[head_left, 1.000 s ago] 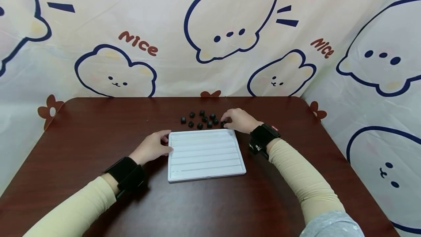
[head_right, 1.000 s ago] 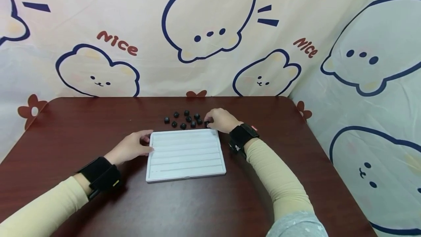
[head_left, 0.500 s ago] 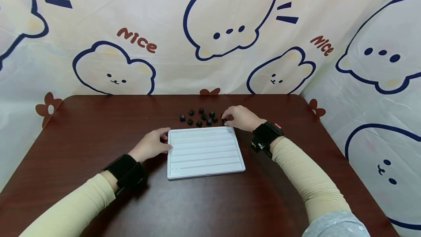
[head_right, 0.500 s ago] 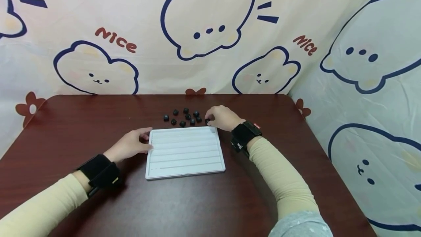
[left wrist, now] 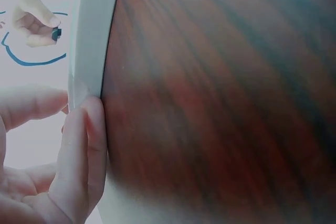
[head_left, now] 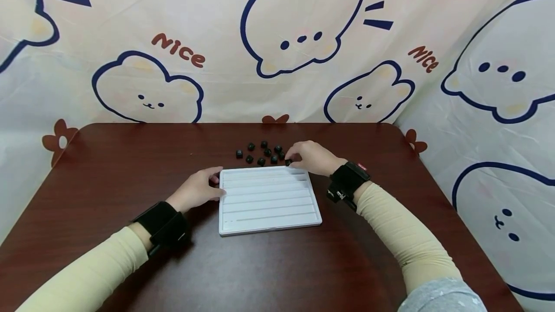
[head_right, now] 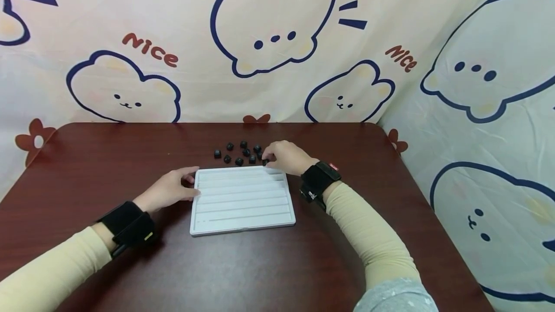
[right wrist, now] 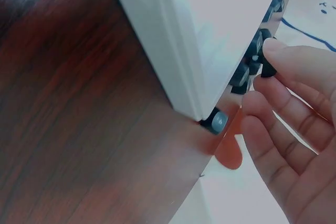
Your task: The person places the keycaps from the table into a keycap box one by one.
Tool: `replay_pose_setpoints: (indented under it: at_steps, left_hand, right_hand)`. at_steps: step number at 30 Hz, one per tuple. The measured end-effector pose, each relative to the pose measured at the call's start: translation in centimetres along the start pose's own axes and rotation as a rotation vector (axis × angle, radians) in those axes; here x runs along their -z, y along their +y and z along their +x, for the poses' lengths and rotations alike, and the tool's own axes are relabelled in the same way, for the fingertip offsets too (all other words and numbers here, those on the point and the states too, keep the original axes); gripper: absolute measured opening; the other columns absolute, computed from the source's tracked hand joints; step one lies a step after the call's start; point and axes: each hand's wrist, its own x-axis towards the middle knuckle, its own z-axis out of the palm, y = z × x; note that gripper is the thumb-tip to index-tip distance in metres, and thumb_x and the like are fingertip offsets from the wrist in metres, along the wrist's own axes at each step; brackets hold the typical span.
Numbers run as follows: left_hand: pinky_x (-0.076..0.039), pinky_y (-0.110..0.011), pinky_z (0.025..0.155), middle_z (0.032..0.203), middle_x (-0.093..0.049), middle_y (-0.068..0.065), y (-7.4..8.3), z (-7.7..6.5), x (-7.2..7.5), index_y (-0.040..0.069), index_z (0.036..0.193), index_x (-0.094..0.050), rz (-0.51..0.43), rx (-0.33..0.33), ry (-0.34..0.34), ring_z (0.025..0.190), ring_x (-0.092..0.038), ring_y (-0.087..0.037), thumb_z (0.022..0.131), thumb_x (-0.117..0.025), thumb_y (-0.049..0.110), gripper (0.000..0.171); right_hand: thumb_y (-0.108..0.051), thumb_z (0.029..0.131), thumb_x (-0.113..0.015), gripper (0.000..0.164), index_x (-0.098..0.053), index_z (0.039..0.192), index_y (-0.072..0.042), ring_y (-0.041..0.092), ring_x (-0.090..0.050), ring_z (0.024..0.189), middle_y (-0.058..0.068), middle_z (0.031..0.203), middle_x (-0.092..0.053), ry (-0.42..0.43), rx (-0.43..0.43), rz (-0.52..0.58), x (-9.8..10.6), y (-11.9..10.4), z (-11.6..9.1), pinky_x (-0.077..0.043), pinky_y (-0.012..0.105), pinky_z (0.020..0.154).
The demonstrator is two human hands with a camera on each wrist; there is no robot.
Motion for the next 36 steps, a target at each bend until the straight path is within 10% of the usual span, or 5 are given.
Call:
replay_pose_setpoints:
  at_steps: [36]
  left_hand:
    - [-0.057,-0.029,0.071,0.117,-0.054,-0.022,0.0,-0.1,0.0,-0.007,0.151,-0.041,-0.015,-0.007,0.025,0.08,-0.066,-0.019,0.092,-0.074,0.003,0.069]
  right_hand:
    - [-0.009,0.091,-0.078,0.021,-0.076,0.112,-0.006,0.016,-0.061,0.088,0.006,0.108,-0.07,-0.069,0.155,-0.007,-2.0,-4.1,2.3,-0.052,0.028,0.08]
